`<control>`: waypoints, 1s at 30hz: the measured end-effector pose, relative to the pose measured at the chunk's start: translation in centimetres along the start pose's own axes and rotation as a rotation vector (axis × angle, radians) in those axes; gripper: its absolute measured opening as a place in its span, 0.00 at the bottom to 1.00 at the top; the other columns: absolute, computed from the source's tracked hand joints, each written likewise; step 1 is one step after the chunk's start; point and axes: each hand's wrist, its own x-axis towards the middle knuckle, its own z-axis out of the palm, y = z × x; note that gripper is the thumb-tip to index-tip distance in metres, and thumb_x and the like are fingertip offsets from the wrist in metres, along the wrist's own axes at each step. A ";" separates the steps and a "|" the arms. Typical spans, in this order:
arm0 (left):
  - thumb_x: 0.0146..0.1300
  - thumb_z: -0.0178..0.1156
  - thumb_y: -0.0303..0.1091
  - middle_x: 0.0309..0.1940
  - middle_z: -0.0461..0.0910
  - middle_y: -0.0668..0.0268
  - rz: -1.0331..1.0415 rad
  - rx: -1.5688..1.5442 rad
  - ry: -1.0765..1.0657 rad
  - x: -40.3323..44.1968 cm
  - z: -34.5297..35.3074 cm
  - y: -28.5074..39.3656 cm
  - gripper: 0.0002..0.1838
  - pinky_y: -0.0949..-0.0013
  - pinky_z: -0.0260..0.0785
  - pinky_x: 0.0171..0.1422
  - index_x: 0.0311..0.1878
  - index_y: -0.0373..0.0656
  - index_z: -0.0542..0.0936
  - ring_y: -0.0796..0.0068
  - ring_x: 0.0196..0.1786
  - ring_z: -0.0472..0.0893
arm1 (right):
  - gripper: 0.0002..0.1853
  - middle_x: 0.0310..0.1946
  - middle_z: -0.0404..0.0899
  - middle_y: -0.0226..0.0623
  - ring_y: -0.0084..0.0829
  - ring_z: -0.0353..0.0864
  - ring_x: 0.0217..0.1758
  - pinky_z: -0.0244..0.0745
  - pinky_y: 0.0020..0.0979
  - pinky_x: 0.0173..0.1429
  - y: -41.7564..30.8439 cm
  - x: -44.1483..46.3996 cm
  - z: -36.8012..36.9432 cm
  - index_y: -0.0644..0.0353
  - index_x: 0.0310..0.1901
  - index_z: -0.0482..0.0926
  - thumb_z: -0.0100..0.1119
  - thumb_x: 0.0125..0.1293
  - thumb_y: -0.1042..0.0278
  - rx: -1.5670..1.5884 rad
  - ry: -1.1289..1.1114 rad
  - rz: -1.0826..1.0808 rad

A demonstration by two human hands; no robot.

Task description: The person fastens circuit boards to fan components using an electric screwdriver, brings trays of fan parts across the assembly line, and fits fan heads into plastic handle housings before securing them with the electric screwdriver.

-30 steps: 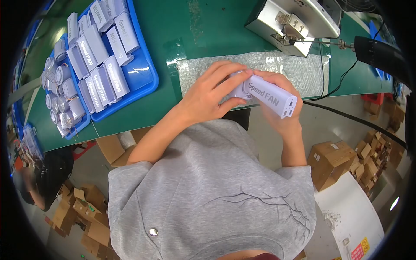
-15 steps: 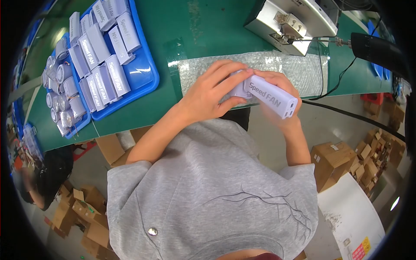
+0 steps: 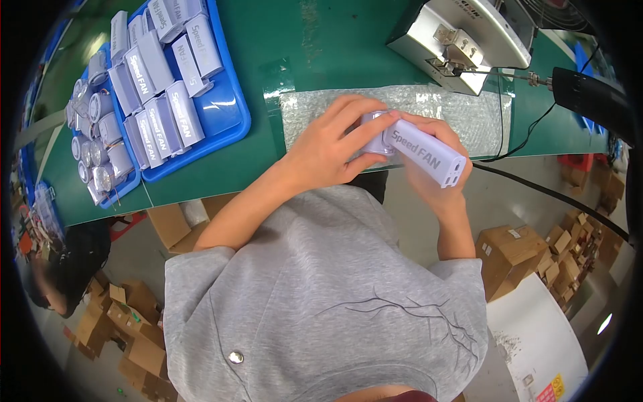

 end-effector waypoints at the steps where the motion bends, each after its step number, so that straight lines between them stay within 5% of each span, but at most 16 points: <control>1: 0.49 0.77 0.33 0.58 0.77 0.55 0.000 -0.003 -0.003 0.1 0.0 0.0 0.37 0.56 0.76 0.57 0.66 0.42 0.78 0.52 0.57 0.78 | 0.26 0.48 0.86 0.47 0.43 0.88 0.48 0.84 0.35 0.50 -0.1 0.1 -0.2 0.66 0.50 0.78 0.70 0.46 0.90 -0.015 -0.015 0.002; 30: 0.50 0.78 0.36 0.58 0.76 0.53 -0.026 0.014 -0.002 -0.3 0.1 0.1 0.36 0.55 0.78 0.54 0.64 0.41 0.78 0.50 0.56 0.78 | 0.23 0.49 0.87 0.51 0.43 0.88 0.46 0.84 0.35 0.49 -0.4 0.5 -0.6 0.67 0.48 0.77 0.71 0.49 0.87 0.033 -0.051 0.021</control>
